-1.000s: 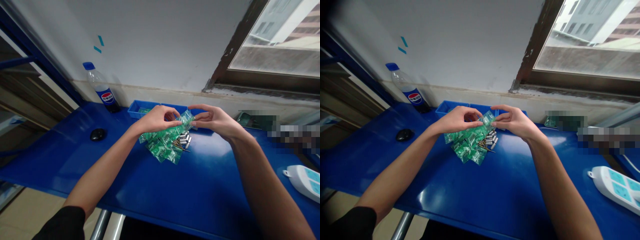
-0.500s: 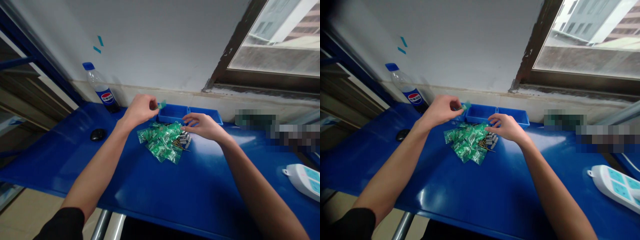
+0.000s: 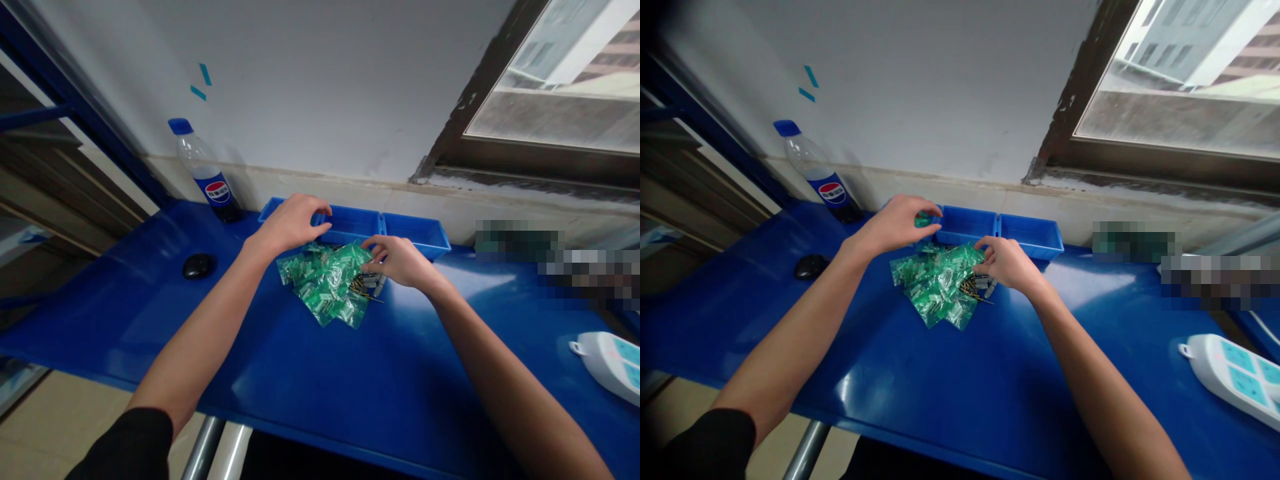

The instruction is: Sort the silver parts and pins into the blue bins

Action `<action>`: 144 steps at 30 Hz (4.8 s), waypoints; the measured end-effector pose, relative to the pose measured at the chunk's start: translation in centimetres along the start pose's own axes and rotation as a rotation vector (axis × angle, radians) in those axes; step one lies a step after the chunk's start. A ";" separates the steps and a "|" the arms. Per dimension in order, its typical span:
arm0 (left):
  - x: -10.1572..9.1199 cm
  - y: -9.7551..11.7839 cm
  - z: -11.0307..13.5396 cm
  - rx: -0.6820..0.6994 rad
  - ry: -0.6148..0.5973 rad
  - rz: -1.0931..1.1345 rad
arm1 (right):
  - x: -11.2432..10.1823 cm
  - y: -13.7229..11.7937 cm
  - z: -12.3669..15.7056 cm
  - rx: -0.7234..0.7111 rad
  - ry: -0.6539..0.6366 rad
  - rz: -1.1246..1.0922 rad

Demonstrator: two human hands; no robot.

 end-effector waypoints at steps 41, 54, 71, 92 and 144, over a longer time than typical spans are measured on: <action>1.2 4.2 1.0 -0.029 -0.231 0.616 | -4.1 -3.2 1.2 0.026 0.218 -0.736; -1.4 0.5 0.6 -0.128 0.050 0.160 | -2.8 0.1 0.6 0.019 0.114 -0.389; 0.8 0.9 0.1 0.033 -0.050 -0.002 | 0.7 0.5 -0.1 0.029 0.030 0.082; 4.8 2.3 0.5 0.124 -0.290 0.001 | -2.7 -1.5 0.7 0.078 0.118 -0.464; 1.6 2.8 0.7 0.021 -0.233 0.459 | 0.2 -0.8 -0.5 -0.158 0.365 -0.671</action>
Point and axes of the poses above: each hand's wrist, its own z-axis away from the middle knuckle, its own x-axis out of the palm, y = z × x, the point moved 2 cm from there along -z, towards the middle knuckle, and after that the axes turned 11 degrees about -x, right-handed, at the moved point
